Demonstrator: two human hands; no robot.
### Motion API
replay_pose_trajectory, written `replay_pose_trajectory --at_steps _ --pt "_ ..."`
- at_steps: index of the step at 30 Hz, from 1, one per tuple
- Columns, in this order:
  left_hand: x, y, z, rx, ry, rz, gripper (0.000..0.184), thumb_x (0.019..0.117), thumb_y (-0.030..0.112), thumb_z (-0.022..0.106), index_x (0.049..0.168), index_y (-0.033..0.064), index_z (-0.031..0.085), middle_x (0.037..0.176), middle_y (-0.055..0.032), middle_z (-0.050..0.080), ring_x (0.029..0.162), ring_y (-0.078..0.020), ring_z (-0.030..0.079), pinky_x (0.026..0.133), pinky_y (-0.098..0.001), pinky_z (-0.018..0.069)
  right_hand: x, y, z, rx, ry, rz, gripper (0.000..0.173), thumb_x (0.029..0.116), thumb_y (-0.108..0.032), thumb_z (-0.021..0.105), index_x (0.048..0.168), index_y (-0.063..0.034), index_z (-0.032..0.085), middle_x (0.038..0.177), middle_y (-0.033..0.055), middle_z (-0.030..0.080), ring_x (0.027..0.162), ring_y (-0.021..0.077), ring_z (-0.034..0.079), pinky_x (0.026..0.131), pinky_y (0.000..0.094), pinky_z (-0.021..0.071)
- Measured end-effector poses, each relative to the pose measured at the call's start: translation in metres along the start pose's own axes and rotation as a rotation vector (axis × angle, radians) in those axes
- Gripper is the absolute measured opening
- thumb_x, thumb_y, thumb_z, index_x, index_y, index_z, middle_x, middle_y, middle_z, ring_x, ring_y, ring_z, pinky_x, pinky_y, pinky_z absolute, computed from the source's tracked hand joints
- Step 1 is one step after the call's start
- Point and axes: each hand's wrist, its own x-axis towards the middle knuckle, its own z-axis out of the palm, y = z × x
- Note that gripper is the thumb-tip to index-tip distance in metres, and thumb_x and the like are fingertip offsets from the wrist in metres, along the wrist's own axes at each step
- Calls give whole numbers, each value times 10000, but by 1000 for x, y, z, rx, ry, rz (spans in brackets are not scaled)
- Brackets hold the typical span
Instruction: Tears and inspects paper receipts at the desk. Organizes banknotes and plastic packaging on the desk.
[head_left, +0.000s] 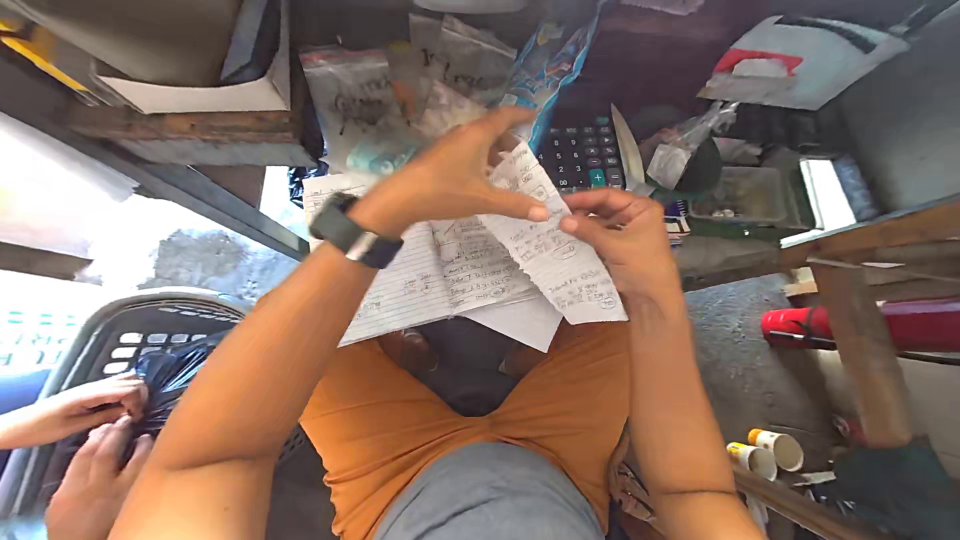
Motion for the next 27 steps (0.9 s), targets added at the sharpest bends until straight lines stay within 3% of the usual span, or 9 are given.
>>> replay_pose_trajectory --at_steps 1,3,6,11,13,17,21,23,27 --pt "-7 8 -7 -157 -25 -4 762 792 229 844 1445 52 494 1183 -48 697 1011 -84 687 885 -253 583 -1 -8 -1 63 -29 -41 185 885 2 713 1062 -50 725 876 -66 734 715 5 681 678 197 608" --pt "-21 25 -12 -383 5 -52 324 859 16 767 1161 41 650 943 3 745 820 -40 717 759 -207 615 -1 -21 0 112 -86 -96 161 901 6 703 1041 -68 733 915 -65 752 749 13 703 691 199 618" --pt "-38 38 -17 -401 101 -59 91 898 -19 719 966 42 719 803 24 750 711 -30 716 686 -199 621 0 -35 8 -19 -127 -116 109 918 -28 702 1016 -75 714 883 -87 729 713 -17 685 658 167 607" --pt "-60 41 -33 -263 176 -36 72 920 14 702 932 85 711 737 82 723 654 11 686 631 -167 600 2 -42 14 -115 -185 -163 67 895 -23 728 907 -90 730 773 -107 722 679 -42 670 648 141 583" --pt "-70 40 -44 -257 290 -52 69 944 58 680 973 112 712 799 107 735 722 11 702 681 -182 612 1 -47 19 -112 -175 -168 73 898 -19 722 908 -91 725 773 -107 720 677 -40 668 642 141 582" --pt "-77 28 -52 -597 580 -110 230 1096 133 435 1088 89 661 964 26 776 885 -92 751 823 -262 628 -6 -54 23 -49 -129 -235 91 913 -11 708 922 -99 730 792 -105 731 685 -29 680 644 151 595" --pt "-81 43 -10 -907 222 -304 396 1119 201 243 980 211 614 830 83 730 750 -26 707 683 -214 605 -11 -62 37 -53 -127 -236 85 916 -8 703 921 -89 728 770 -107 724 657 -35 673 614 142 589" --pt "-84 49 -7 -988 97 -300 382 1115 188 252 979 209 608 840 59 732 752 -42 712 675 -223 610 -13 -65 40 -109 -92 -219 73 927 -33 701 907 -99 723 749 -124 706 638 -55 652 593 126 570" --pt "-83 63 -9 -885 85 -309 386 1097 104 333 946 127 688 821 21 754 754 -71 736 699 -252 634 -17 -66 43 -144 -7 -193 71 927 -45 704 884 -100 715 713 -125 689 600 -61 632 560 122 551"
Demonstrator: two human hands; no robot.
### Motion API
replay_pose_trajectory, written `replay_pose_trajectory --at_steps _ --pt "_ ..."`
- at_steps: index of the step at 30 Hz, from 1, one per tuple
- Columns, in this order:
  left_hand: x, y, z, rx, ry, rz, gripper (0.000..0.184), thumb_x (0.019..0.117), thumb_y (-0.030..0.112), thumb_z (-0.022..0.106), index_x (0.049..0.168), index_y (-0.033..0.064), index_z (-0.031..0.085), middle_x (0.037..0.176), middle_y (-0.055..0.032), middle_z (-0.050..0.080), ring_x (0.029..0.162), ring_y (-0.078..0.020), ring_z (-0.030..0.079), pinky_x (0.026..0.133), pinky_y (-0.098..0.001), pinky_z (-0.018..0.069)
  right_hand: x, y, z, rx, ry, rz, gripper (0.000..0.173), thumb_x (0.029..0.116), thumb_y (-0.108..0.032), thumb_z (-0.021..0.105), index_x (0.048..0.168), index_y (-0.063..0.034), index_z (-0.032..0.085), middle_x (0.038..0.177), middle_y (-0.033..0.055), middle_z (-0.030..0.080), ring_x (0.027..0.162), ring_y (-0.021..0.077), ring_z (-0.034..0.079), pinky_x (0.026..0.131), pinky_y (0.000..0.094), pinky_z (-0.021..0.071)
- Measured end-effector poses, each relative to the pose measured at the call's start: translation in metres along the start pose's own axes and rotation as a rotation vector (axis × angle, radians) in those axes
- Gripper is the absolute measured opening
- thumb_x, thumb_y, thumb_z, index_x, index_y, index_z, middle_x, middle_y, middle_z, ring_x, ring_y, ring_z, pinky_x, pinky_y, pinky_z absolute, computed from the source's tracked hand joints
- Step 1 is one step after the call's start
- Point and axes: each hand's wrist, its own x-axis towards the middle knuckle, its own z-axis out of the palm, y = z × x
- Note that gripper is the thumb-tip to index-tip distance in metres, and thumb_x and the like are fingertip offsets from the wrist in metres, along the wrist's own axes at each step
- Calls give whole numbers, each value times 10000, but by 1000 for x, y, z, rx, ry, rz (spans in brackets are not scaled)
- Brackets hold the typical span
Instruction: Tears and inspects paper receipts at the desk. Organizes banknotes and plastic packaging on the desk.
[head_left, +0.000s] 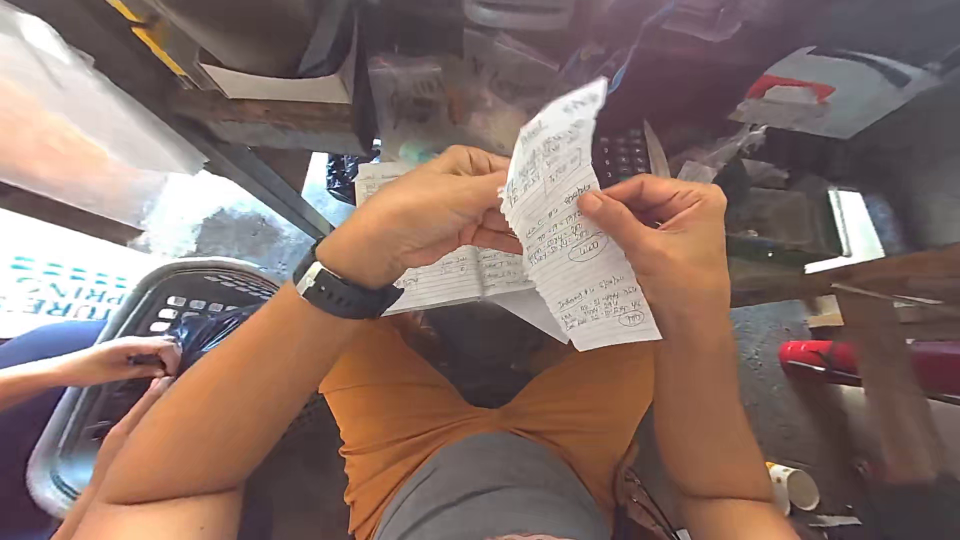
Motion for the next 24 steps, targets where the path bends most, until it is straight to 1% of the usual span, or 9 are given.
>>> replay_pose_trajectory --at_steps 4,6,10,13,15,16,17,19,24 --pt "0 3 5 105 28 -27 468 1134 301 228 1004 158 655 844 50 735 769 -51 720 678 -232 617 -2 4 7 -106 39 -113 46 911 -57 708 868 -71 701 692 -121 627 547 -89 506 504 93 443" --pt "0 4 8 122 27 -20 420 1123 249 339 916 145 690 777 52 734 711 -28 710 637 -207 604 -2 4 11 -153 54 -136 43 903 -82 731 866 -69 713 710 -108 647 566 -95 517 519 91 444" --pt "3 4 6 151 -45 -46 350 1108 212 408 1038 76 723 906 -5 763 833 -89 743 761 -259 630 -7 0 13 -288 79 -177 111 937 -92 675 829 -77 653 673 -93 560 536 -93 437 488 78 363" --pt "2 1 1 119 -107 23 585 1088 548 193 1263 162 597 1093 30 720 1026 -94 696 861 -286 596 -10 -6 10 -322 89 -154 123 963 -128 695 869 -54 666 647 -61 537 487 -51 401 432 99 317" --pt "0 -12 -10 134 -183 203 667 989 693 400 1394 169 480 1216 51 685 1143 -108 657 949 -321 576 -6 -5 8 -236 117 -130 79 938 -100 707 874 -74 670 685 -100 600 542 -82 501 491 86 422" --pt "-2 -19 -10 122 -141 296 560 971 565 596 1349 158 522 1177 57 701 1103 -102 675 929 -312 590 -5 -4 7 -169 126 -111 73 928 -79 710 869 -80 668 699 -106 625 567 -77 546 519 96 471" --pt "-3 -26 -8 112 -79 370 389 953 284 686 1286 124 563 1119 45 716 1031 -93 697 894 -290 607 -5 -3 7 -104 127 -89 73 921 -60 712 868 -82 668 706 -104 649 583 -65 588 537 109 513" --pt "-1 -35 -1 111 88 438 251 912 -34 662 1135 77 626 986 30 751 869 -69 730 782 -251 631 -7 -2 7 -13 102 -47 63 919 -46 715 880 -80 680 717 -93 677 597 -42 629 551 132 552" --pt "3 -34 -1 171 86 419 253 875 -117 657 1067 46 673 928 10 768 816 -69 739 748 -242 637 -1 4 -2 78 -1 -60 152 905 9 710 1053 -25 709 858 -59 740 693 0 680 641 175 602"
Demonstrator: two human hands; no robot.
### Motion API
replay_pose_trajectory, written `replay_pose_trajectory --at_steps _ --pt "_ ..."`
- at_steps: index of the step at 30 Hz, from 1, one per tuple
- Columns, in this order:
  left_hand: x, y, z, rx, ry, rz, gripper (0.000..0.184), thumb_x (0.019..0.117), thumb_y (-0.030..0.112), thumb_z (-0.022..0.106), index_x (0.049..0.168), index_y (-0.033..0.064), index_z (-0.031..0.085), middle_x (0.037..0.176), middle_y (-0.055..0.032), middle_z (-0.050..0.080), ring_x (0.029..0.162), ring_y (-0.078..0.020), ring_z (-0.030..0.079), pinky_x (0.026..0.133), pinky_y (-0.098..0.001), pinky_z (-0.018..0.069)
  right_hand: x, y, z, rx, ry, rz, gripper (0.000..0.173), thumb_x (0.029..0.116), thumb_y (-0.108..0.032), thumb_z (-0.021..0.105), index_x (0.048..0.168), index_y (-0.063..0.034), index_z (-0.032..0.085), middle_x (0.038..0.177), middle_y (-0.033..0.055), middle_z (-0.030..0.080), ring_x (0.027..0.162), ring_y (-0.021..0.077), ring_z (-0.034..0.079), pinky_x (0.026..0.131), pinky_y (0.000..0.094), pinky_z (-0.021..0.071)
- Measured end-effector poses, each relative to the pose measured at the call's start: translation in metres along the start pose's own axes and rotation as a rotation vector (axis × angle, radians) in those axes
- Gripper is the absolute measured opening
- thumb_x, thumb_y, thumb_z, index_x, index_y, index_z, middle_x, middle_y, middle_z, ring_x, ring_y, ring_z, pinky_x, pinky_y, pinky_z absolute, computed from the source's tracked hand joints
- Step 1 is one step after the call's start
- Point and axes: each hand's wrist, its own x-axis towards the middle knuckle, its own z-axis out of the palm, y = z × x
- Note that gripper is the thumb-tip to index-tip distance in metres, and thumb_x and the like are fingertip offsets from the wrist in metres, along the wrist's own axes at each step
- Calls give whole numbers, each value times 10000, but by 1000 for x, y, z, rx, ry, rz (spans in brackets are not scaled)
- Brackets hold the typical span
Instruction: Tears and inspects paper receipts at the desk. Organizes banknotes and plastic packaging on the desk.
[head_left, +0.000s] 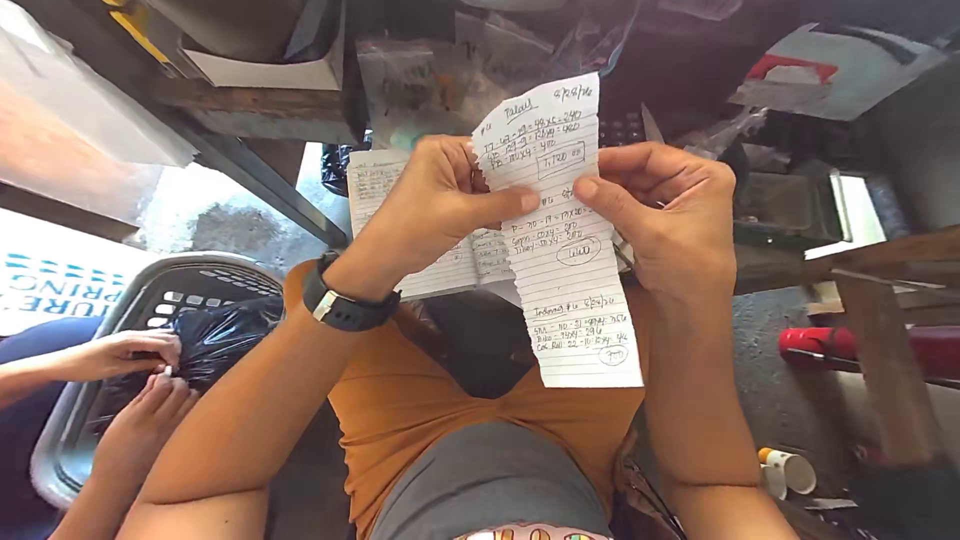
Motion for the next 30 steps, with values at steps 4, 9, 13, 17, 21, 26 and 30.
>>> replay_pose_trajectory --at_steps 4,9,13,17,21,26,30 --pt "1 8 -5 75 -122 78 290 862 -148 662 1096 23 665 964 18 759 875 -47 728 809 -217 622 3 5 -3 86 2 32 138 891 37 713 992 -55 724 865 -44 758 747 33 718 681 197 619" --pt "-4 6 -12 97 -157 133 249 942 -83 575 1136 12 699 997 29 756 862 -28 708 758 -190 602 0 10 -4 178 -40 17 239 904 97 634 1058 -59 728 915 -63 762 792 11 711 721 182 603" --pt "-7 6 -27 -35 -287 97 279 918 -86 615 1179 -19 689 1124 -50 750 946 -102 734 845 -250 623 0 11 -4 156 -62 -98 239 930 104 598 1023 -52 754 919 -58 764 800 15 716 749 195 617" --pt "-9 14 -21 54 -213 93 188 960 255 693 1061 105 742 973 68 757 860 -36 718 741 -216 621 -6 5 1 -44 -37 -306 113 930 42 671 987 -17 747 1023 -38 737 870 -34 657 771 128 548" --pt "-4 27 -21 -6 -303 -21 777 1044 642 168 1235 64 652 1149 -3 737 1056 -155 708 817 -336 625 -9 4 4 -108 2 -416 124 944 47 646 997 5 750 1069 9 725 978 20 680 837 155 567" --pt "4 34 -9 160 -136 -91 254 1056 146 484 1151 27 687 930 8 753 824 -67 724 732 -229 620 -8 7 5 -60 17 -456 140 941 84 630 968 22 752 1046 60 739 1048 120 710 913 242 596" --pt "4 22 2 284 -55 61 55 914 9 706 903 52 739 743 64 711 672 28 659 643 -136 563 -9 3 -1 -108 -31 -341 225 1011 3 551 1188 45 684 1109 14 749 849 -43 655 727 122 538"
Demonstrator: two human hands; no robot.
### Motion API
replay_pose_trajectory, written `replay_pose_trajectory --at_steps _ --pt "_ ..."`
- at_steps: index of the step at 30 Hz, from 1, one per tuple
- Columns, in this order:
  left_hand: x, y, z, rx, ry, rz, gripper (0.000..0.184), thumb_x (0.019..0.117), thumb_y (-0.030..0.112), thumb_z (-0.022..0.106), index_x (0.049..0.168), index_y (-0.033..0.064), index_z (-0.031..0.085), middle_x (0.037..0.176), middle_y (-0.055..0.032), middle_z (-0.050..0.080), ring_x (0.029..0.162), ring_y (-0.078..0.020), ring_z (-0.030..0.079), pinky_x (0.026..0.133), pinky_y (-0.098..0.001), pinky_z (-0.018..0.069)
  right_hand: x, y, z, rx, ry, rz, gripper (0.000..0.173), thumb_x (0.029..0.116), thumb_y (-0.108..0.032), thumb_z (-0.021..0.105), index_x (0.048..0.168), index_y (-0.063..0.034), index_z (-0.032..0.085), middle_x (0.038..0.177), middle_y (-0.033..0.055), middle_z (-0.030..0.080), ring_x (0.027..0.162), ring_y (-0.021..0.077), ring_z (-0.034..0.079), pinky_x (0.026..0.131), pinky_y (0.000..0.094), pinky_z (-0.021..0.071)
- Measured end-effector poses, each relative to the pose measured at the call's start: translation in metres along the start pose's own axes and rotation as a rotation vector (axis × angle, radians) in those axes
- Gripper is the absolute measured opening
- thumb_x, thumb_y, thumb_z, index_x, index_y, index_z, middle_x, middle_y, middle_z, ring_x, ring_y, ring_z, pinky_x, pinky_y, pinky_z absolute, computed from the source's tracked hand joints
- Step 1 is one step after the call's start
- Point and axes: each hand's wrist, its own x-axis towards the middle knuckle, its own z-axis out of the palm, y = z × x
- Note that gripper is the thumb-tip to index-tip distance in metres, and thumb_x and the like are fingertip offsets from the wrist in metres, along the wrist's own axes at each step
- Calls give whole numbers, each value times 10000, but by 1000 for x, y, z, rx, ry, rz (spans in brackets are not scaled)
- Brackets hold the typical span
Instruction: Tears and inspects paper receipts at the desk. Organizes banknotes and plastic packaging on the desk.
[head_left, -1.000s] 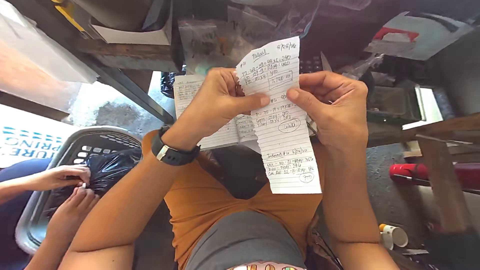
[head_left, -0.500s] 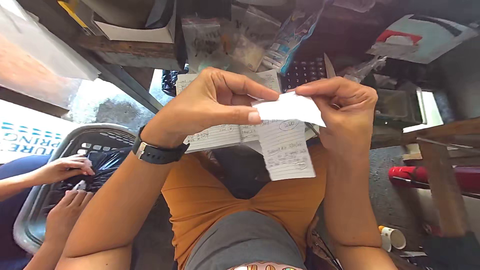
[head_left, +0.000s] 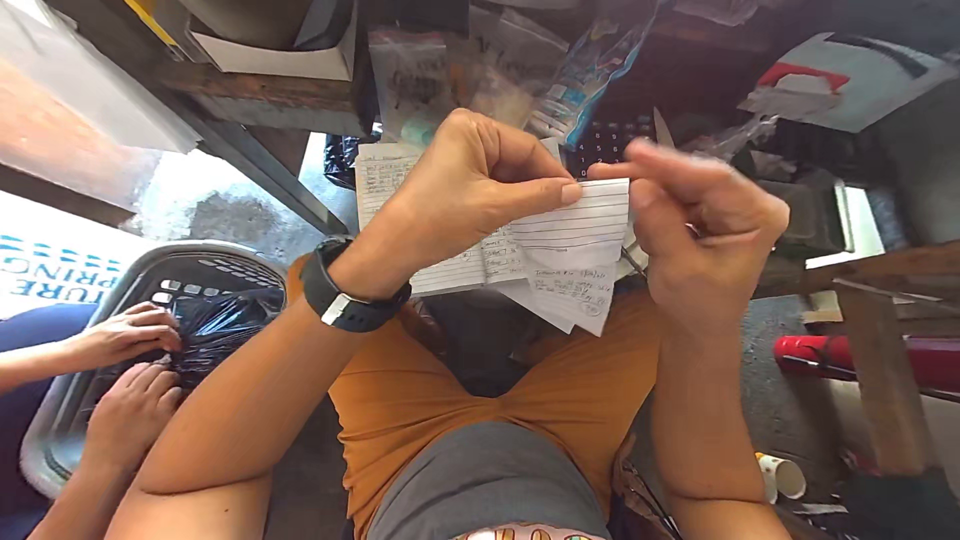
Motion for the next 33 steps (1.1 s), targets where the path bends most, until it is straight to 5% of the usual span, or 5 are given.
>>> replay_pose_trajectory --at_steps 17,23,27,29,33 --pt "-7 -11 -10 533 297 179 107 890 143 622 832 92 697 772 53 686 712 48 636 674 -148 527 3 -5 -10 46 104 125 75 961 -45 668 970 -83 732 921 -103 700 676 -78 573 580 86 481" --pt "-18 -35 1 -342 -65 1 617 893 160 749 1426 29 466 1186 20 709 1051 -94 698 897 -269 605 -3 7 18 452 323 531 168 1004 -57 597 893 -105 713 681 -74 654 454 -39 449 421 127 394" --pt "-12 -29 3 -242 -52 -69 498 811 -166 693 1274 -22 577 1011 -6 745 877 -42 717 788 -197 611 -9 15 19 11 246 324 280 970 -103 690 1233 -11 663 1075 -20 725 682 -41 611 566 118 509" --pt "-7 -28 0 -72 -27 -62 317 872 -89 681 1177 -18 629 910 29 731 783 25 681 723 -142 580 -6 8 12 -335 97 53 478 936 -231 760 1294 60 635 1294 115 650 638 -18 474 513 137 365" --pt "5 -24 0 357 -49 -15 177 1006 94 607 858 37 685 647 61 563 552 57 471 532 -119 395 6 -7 15 -731 -234 -57 602 858 -194 811 1409 -46 618 1368 239 599 894 313 691 605 406 541"
